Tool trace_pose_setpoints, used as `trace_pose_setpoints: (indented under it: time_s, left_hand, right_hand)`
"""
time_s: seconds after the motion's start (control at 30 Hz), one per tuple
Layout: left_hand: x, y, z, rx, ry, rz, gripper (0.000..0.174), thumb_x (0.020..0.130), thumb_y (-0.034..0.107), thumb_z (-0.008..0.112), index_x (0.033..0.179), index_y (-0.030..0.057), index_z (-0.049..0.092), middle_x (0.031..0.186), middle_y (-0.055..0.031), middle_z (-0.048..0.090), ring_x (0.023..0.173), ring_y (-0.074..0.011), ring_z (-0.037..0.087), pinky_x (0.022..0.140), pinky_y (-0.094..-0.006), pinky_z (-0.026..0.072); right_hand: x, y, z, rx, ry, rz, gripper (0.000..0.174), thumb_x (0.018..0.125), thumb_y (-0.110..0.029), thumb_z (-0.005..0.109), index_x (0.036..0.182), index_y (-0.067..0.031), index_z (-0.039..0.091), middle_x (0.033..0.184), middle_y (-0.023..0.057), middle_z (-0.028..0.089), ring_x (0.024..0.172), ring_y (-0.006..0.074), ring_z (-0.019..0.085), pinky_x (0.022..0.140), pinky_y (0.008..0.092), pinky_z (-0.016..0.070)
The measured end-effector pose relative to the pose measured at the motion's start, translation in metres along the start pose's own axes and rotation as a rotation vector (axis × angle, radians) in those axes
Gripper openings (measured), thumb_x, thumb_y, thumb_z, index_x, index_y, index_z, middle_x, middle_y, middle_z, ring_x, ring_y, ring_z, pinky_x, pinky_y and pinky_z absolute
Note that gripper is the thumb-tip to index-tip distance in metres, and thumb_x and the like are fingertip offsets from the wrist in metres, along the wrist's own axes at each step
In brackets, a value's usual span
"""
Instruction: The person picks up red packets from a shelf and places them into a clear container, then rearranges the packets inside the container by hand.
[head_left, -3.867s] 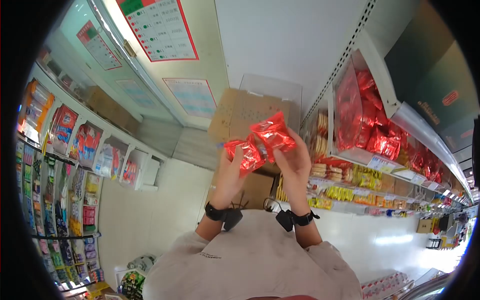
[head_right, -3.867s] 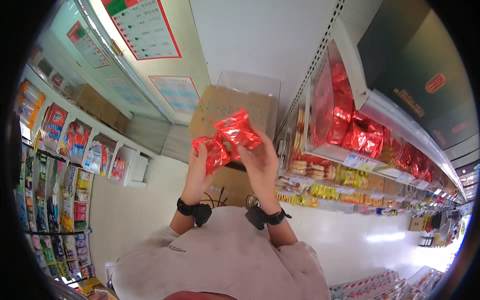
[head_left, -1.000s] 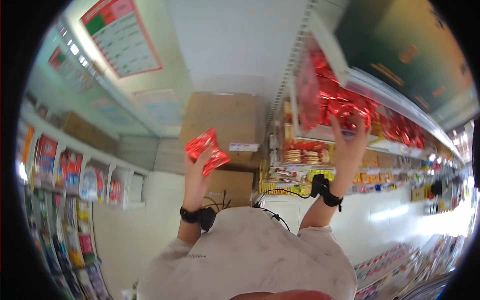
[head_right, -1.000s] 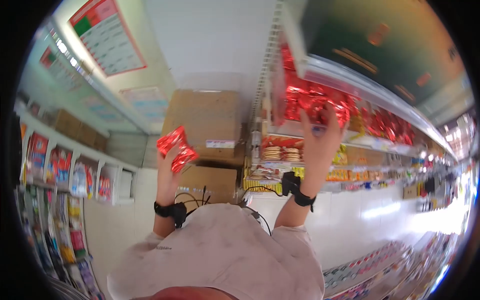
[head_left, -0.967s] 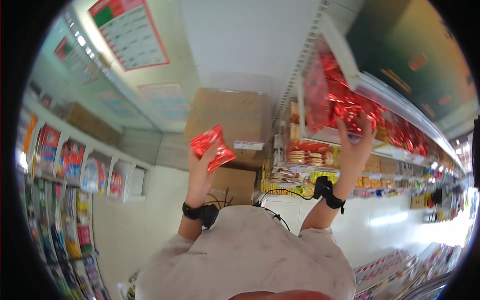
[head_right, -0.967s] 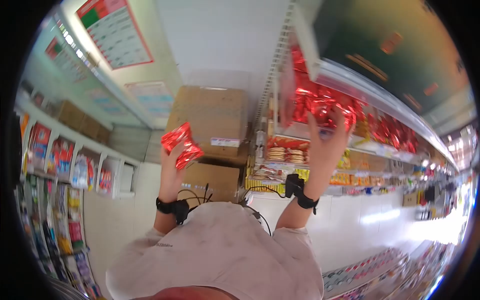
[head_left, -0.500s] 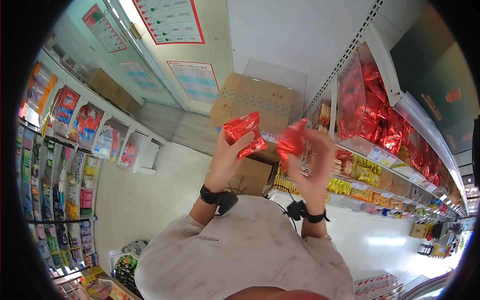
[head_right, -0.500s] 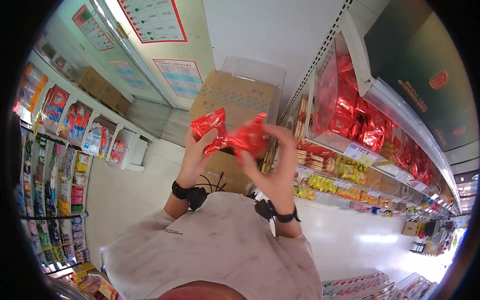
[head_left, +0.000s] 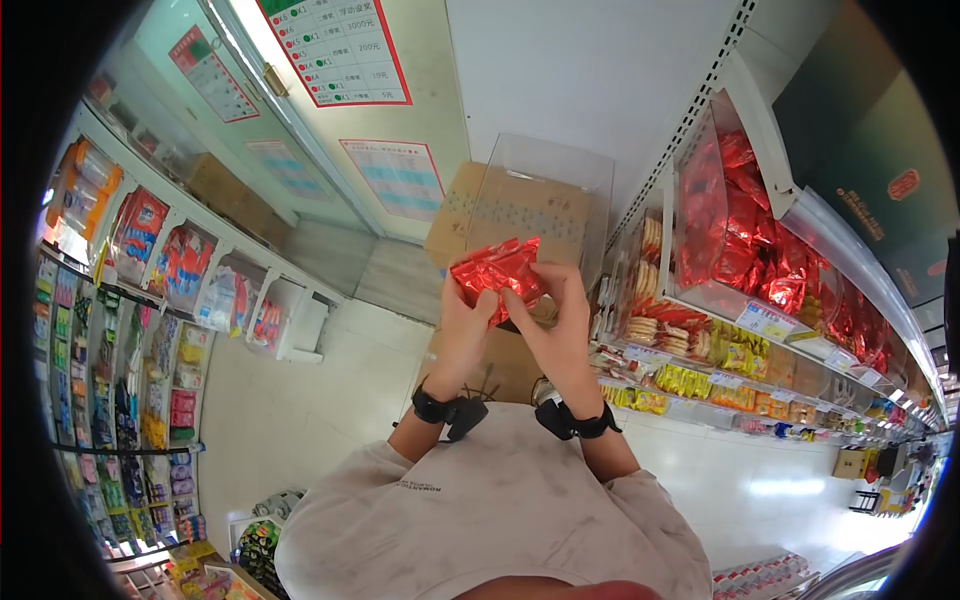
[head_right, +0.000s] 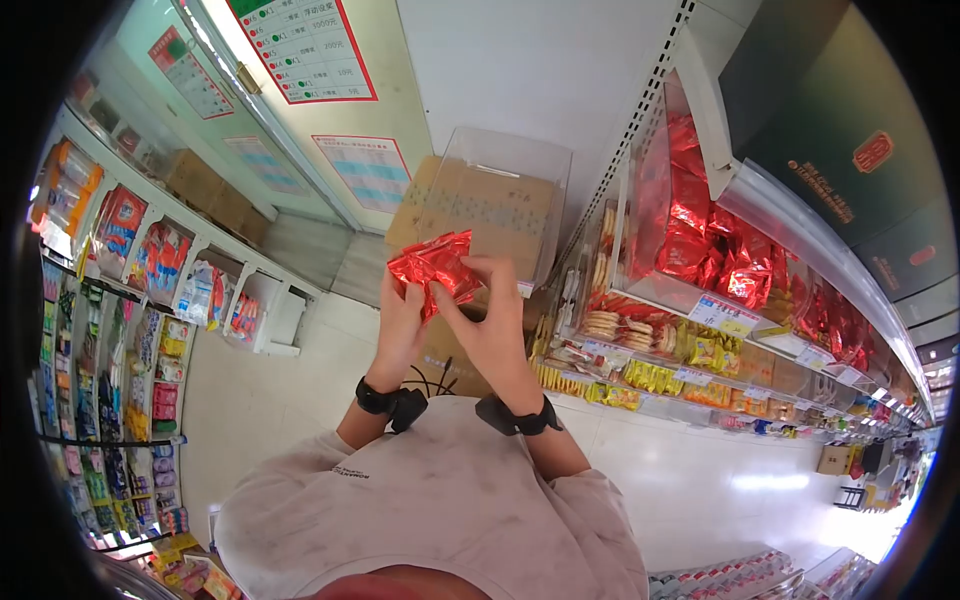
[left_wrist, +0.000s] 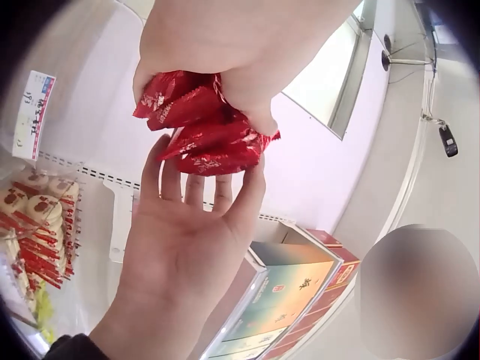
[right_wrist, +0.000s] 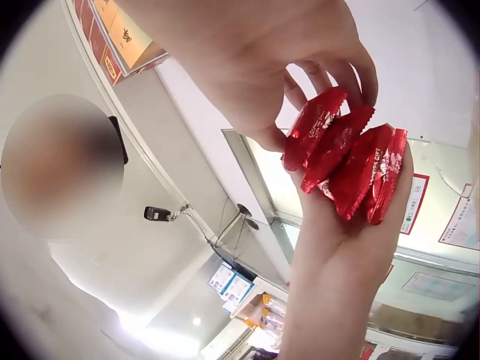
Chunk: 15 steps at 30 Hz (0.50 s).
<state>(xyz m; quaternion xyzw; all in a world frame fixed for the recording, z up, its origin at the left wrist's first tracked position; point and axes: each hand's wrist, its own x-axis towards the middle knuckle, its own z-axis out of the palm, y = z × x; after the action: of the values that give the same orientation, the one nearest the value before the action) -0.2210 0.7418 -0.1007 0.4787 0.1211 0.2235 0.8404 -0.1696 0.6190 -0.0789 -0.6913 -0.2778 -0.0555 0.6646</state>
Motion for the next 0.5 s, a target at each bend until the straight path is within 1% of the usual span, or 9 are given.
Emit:
trace_pose_setpoints:
  time_s: [0.03, 0.1, 0.13, 0.2, 0.3, 0.4, 0.5]
  left_hand:
    - [0.000, 0.003, 0.001, 0.045, -0.033, 0.016, 0.053, 0.093, 0.011, 0.071, 0.138, 0.0026, 0.044, 0.130, -0.0129, 0.058, 0.119, -0.0198, 0.059, 0.097, -0.0337, 0.0538]
    - [0.003, 0.004, -0.001, 0.075, -0.035, 0.003, 0.058, 0.090, 0.015, 0.075, 0.138, 0.0025, 0.044, 0.130, -0.0125, 0.058, 0.118, -0.0189, 0.059, 0.096, -0.0322, 0.0533]
    - [0.004, 0.004, -0.002, 0.091, -0.034, -0.005, 0.060, 0.089, 0.016, 0.077, 0.138, 0.0025, 0.044, 0.130, -0.0123, 0.058, 0.118, -0.0185, 0.059, 0.096, -0.0315, 0.0531]
    - [0.005, 0.008, -0.001, 0.130, -0.044, -0.026, 0.060, 0.090, 0.018, 0.077, 0.138, 0.0025, 0.044, 0.129, -0.0119, 0.058, 0.117, -0.0174, 0.059, 0.095, -0.0307, 0.0528]
    - [0.001, 0.005, -0.003, 0.118, -0.003, -0.073, 0.059, 0.091, 0.019, 0.076, 0.138, 0.0027, 0.044, 0.129, -0.0114, 0.058, 0.116, -0.0170, 0.059, 0.095, -0.0306, 0.0527]
    - [0.001, 0.007, -0.001, 0.082, 0.014, -0.077, 0.058, 0.092, 0.018, 0.075, 0.139, 0.0026, 0.044, 0.130, -0.0111, 0.057, 0.118, -0.0179, 0.059, 0.098, -0.0318, 0.0518]
    - [0.001, 0.009, -0.001, 0.081, -0.010, -0.038, 0.060, 0.092, 0.017, 0.074, 0.141, 0.0027, 0.042, 0.133, -0.0116, 0.056, 0.122, -0.0195, 0.057, 0.102, -0.0337, 0.0497]
  right_hand:
    - [-0.001, -0.001, -0.001, -0.051, -0.006, -0.028, 0.044, 0.083, -0.007, 0.079, 0.117, -0.0007, 0.054, 0.113, 0.0181, 0.061, 0.102, 0.0299, 0.066, 0.088, 0.0364, 0.0532]
    - [-0.002, -0.004, -0.003, -0.153, -0.019, -0.080, 0.043, 0.083, -0.005, 0.078, 0.118, -0.0003, 0.053, 0.115, 0.0190, 0.059, 0.101, 0.0322, 0.065, 0.086, 0.0374, 0.0530]
    - [-0.001, -0.006, -0.003, -0.158, -0.025, -0.091, 0.042, 0.083, -0.005, 0.077, 0.118, -0.0001, 0.053, 0.115, 0.0194, 0.058, 0.101, 0.0330, 0.064, 0.085, 0.0378, 0.0529]
    - [-0.002, -0.009, -0.003, -0.168, -0.034, -0.110, 0.041, 0.084, -0.003, 0.075, 0.118, 0.0004, 0.052, 0.116, 0.0203, 0.058, 0.101, 0.0346, 0.063, 0.083, 0.0386, 0.0526]
    - [-0.002, -0.010, -0.008, -0.117, -0.107, -0.090, 0.036, 0.088, -0.005, 0.071, 0.119, 0.0005, 0.052, 0.121, 0.0223, 0.058, 0.104, 0.0331, 0.064, 0.087, 0.0383, 0.0522]
    - [-0.002, 0.011, -0.015, 0.153, -0.243, 0.165, 0.038, 0.093, -0.008, 0.069, 0.125, 0.0003, 0.051, 0.130, 0.0236, 0.056, 0.112, 0.0296, 0.063, 0.093, 0.0378, 0.0513]
    - [-0.003, 0.017, -0.012, 0.340, -0.203, 0.307, 0.044, 0.096, -0.014, 0.068, 0.133, 0.0010, 0.049, 0.135, 0.0220, 0.056, 0.123, 0.0247, 0.059, 0.100, 0.0365, 0.0486]
